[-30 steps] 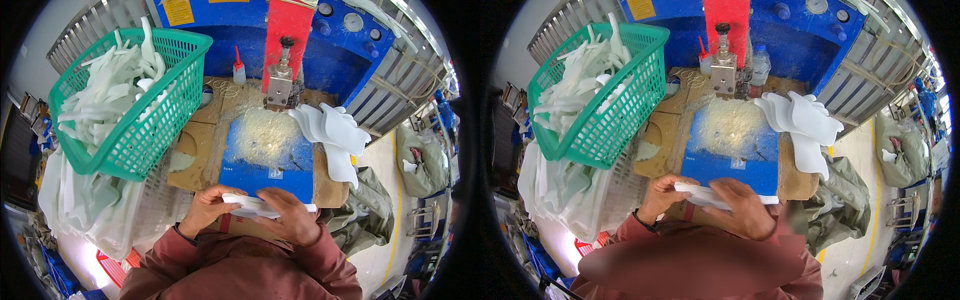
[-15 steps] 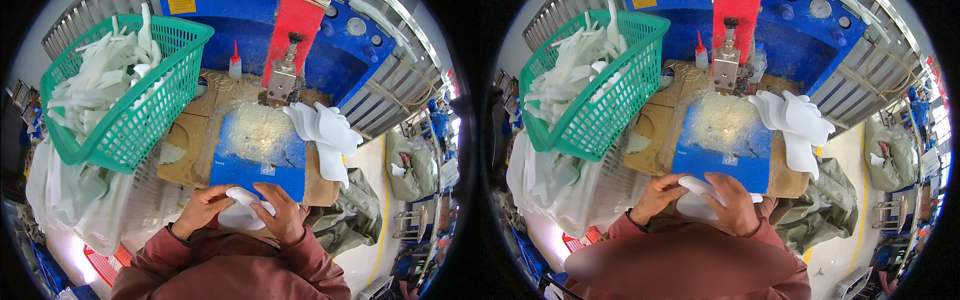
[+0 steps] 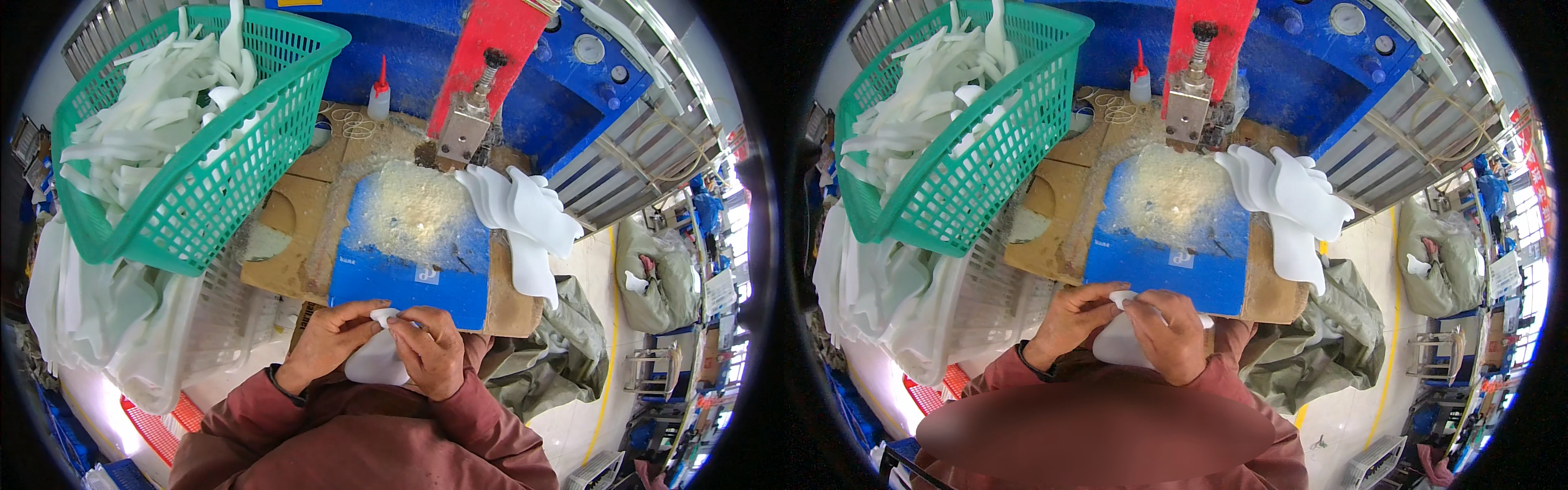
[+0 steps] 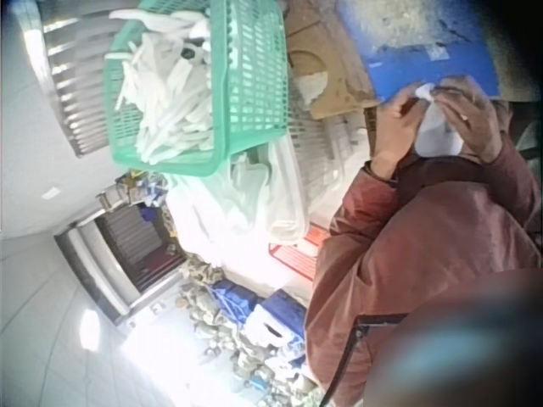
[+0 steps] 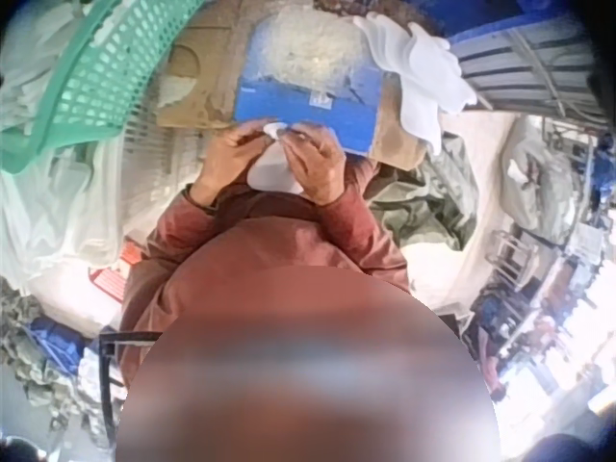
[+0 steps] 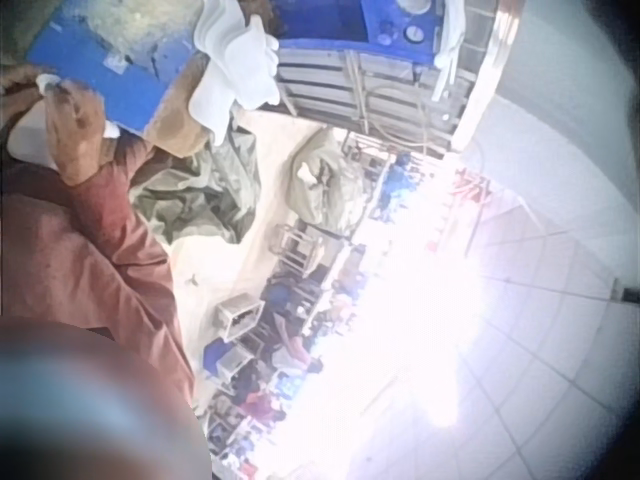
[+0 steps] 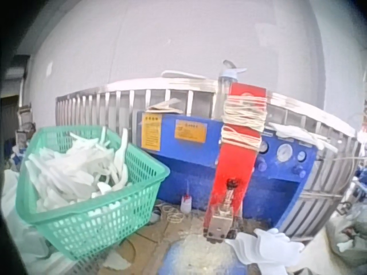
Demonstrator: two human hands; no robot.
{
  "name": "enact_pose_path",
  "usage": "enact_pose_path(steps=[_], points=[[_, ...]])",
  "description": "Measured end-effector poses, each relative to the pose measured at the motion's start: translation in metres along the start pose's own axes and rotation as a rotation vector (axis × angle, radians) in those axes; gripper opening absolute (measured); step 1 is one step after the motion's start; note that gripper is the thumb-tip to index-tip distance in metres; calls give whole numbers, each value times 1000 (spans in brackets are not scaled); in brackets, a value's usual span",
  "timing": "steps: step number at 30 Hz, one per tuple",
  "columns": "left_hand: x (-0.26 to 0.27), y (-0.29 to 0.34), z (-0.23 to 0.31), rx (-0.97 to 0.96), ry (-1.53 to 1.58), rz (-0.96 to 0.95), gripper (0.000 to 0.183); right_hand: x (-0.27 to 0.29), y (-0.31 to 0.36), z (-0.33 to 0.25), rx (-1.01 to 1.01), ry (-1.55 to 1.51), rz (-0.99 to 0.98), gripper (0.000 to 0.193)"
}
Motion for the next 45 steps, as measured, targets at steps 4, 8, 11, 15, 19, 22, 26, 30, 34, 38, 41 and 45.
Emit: enact_pose_path(steps=[4, 8, 11, 15, 19, 22, 26, 30, 34, 38, 41, 45], points=[[-1, 0, 0, -47, 47, -2, 31, -2, 1, 1, 9, 19, -18, 27], [-1, -1, 2, -54, -10, 13, 30, -3, -2, 2, -37, 20, -2, 26], [-2, -1, 1, -16, 34, -6, 30, -5, -1, 1, -79, 10, 2, 25], [0, 1, -4, -82, 46, -48, 29, -7, 6, 5, -160, 6, 25, 32], [0, -1, -10, -114, 139, -157, 32, -5, 6, 18, -369, -186, -105, 44], [2, -3, -4, -222, -156, -99, 27, 2, -1, 18, -364, -283, -305, 38], [6, -2, 6, -216, -225, -49, 24, -2, -10, 8, -292, -203, -291, 18], [19, 13, 19, -250, -123, 43, 23, -3, -5, 9, -118, -273, -316, 17], [48, 33, 37, -283, 46, 222, 18, 13, 19, 27, 782, 490, -252, 30], [64, 57, 61, -317, -130, 246, 17, 11, 27, 39, 735, 514, -467, 36], [72, 76, 82, -444, -266, 358, 16, 21, 12, 22, 452, 375, -414, 37], [100, 112, 103, -400, -151, 519, 14, 27, -4, 2, -544, -424, -872, 33]])
Point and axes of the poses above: each hand's wrist, its own y-axis away from the middle knuckle, its own x-axis out of the back of the hand, z = x × y, the point moved 2 cm from there along -y, towards the middle knuckle, and after that the axes turned 6 degrees about -z, right-handed, at the moved point
